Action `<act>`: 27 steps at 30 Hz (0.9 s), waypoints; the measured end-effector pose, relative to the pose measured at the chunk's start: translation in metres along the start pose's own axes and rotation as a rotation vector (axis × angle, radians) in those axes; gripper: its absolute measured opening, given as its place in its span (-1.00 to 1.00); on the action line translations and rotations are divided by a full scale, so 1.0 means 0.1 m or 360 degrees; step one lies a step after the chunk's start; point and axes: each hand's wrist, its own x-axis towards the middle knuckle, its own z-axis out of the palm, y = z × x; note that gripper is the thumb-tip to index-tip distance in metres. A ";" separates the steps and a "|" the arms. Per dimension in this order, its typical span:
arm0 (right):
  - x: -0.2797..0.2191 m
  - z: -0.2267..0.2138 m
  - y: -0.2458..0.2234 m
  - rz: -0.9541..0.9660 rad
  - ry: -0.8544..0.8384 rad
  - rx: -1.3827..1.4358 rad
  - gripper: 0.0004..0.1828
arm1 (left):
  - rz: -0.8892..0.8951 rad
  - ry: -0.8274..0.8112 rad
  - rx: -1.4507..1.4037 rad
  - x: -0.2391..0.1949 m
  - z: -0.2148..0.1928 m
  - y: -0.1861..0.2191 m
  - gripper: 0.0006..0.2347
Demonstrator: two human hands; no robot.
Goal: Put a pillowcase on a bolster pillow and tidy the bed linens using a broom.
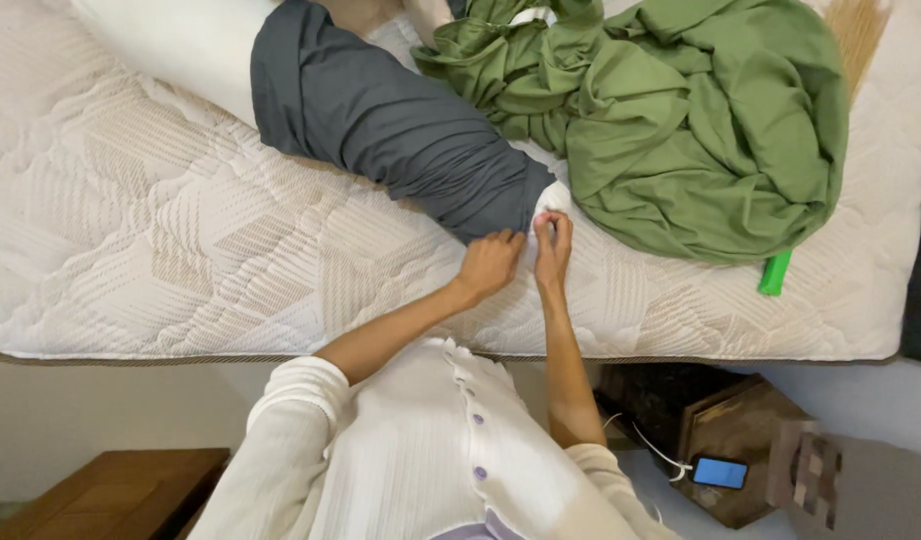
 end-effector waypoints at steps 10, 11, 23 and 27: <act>0.52 0.05 0.36 -0.0134 0.0282 -0.0606 -0.47 | -0.0100 0.0005 -0.0201 0.43 -0.54 -0.20 -0.79; 0.60 0.04 0.48 -0.0029 0.0240 -0.0295 -0.49 | -0.0052 0.0134 0.0008 0.58 -0.63 -0.34 -0.66; 0.39 -0.37 1.29 0.0744 0.0275 0.0728 -0.72 | -0.0374 0.0349 0.0474 0.64 -1.20 -1.33 -0.31; 0.19 -0.49 0.69 0.0756 -0.0053 0.0000 -0.84 | -0.0347 0.0385 0.0575 -0.07 -1.06 -1.32 -0.36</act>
